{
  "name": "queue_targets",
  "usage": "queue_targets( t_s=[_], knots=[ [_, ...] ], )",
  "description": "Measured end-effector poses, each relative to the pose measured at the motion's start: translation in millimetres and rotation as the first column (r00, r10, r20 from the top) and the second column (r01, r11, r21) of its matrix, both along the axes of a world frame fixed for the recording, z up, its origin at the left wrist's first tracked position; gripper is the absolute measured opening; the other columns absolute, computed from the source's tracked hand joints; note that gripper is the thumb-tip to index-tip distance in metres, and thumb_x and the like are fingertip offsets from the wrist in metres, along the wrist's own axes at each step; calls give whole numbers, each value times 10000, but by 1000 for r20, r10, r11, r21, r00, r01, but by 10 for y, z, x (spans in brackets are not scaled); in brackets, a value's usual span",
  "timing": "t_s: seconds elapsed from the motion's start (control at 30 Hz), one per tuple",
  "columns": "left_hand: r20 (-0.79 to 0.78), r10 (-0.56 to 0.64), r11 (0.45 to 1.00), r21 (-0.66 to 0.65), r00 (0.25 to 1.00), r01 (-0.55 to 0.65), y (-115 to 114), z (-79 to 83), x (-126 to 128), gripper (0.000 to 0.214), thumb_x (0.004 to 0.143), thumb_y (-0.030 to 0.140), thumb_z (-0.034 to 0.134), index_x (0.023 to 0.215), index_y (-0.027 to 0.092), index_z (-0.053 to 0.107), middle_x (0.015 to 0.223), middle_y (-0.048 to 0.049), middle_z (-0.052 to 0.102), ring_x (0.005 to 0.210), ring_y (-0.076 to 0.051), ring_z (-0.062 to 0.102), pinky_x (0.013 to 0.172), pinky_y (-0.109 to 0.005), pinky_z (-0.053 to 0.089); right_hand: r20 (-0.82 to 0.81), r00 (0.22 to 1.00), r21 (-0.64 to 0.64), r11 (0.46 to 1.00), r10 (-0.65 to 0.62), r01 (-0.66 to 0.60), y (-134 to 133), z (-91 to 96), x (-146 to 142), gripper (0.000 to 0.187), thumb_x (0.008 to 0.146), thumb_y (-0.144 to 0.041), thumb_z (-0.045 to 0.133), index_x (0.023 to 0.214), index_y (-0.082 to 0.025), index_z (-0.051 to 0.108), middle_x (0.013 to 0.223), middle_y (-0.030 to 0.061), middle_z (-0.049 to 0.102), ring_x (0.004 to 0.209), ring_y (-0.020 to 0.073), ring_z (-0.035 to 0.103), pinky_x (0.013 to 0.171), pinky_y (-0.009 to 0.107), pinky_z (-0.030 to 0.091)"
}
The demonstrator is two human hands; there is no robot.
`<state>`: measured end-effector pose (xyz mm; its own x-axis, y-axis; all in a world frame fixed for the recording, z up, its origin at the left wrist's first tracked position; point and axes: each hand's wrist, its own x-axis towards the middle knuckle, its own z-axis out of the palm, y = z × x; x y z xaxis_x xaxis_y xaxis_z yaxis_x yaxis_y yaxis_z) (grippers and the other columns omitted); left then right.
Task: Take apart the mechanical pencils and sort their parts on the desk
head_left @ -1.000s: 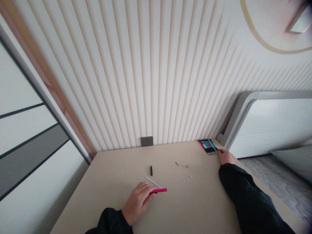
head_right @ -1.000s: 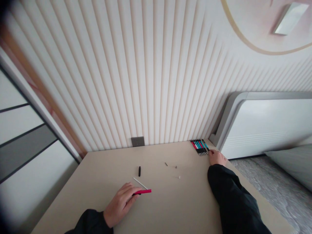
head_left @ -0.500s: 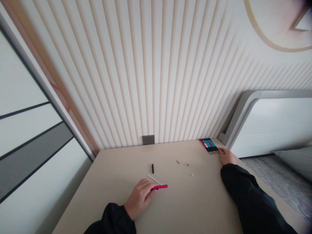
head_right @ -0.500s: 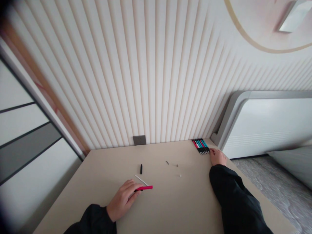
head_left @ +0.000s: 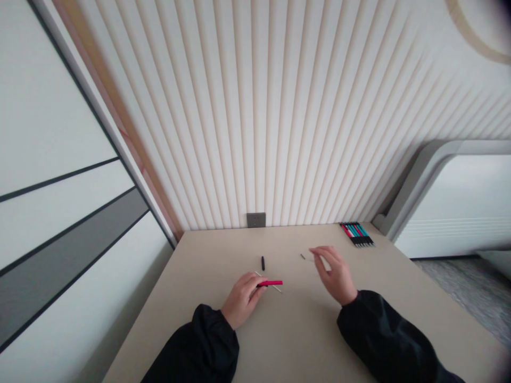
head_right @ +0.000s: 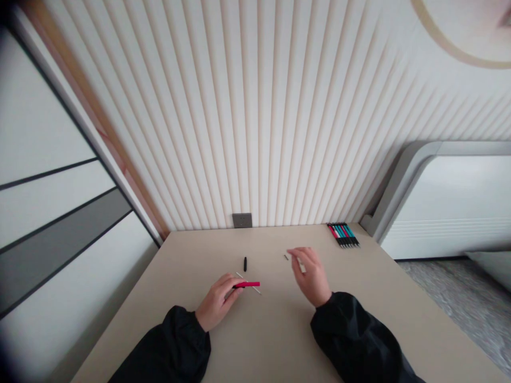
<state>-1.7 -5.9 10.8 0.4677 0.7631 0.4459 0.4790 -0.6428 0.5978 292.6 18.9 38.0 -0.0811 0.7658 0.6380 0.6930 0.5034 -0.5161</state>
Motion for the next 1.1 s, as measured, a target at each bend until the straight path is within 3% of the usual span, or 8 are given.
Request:
queue_targets(
  t_s=[0.13,0.27,0.47,0.67,0.83,0.97,1.1],
  knots=[
    [59,56,998,-28,997,-55,2,6,-16,202,943,226,463,1082,191,605,942,-72,636,899,-182,592,815,-335,497,-19,984,-81,981,175,-176,-225,-123,-745,241,935,-276,451,1057,-223,653,964,84,661,926,220,603,854,386,483],
    [103,102,994,-49,989,-97,9,5,-37,204,940,237,471,1082,200,614,966,-63,655,904,-172,604,822,-321,500,-165,964,-165,957,210,-237,-242,-333,-1031,237,939,-302,464,1052,-210,651,920,68,670,853,192,612,784,331,503],
    [106,139,988,-76,985,-131,12,-2,-34,176,912,235,519,1046,198,626,980,-57,673,886,-164,624,765,-284,512,-234,942,-265,916,242,-301,-269,-436,-1051,244,935,-350,481,1018,-217,668,882,45,682,779,174,615,716,294,500],
    [59,91,996,-32,994,-89,19,-11,-26,154,899,233,544,1029,193,618,978,-65,646,943,-182,601,854,-327,489,-259,937,-241,923,236,-299,-275,-439,-1018,233,930,-349,499,1019,-214,666,877,46,679,784,173,607,739,301,498],
    [33,79,996,-32,996,-78,45,-56,-19,123,893,236,545,962,188,635,925,-72,639,904,-191,594,824,-322,487,-254,933,-204,929,253,-308,-259,-467,-1007,216,915,-330,535,1048,-210,656,853,44,662,777,168,593,741,297,491],
    [62,183,980,-95,981,-177,48,-69,-21,136,897,284,538,944,189,623,880,-53,646,805,-177,591,746,-294,477,-204,961,-226,947,185,-230,-234,-480,-972,346,894,-315,564,1222,-205,571,881,49,645,804,184,579,779,325,484],
    [151,331,929,-228,932,-293,53,-57,-38,198,901,363,525,944,186,605,840,-30,656,676,-150,568,666,-273,462,14,985,-317,935,175,-161,-230,-475,-918,200,869,-309,594,1034,-228,672,916,59,640,880,214,568,846,363,446]
  ],
)
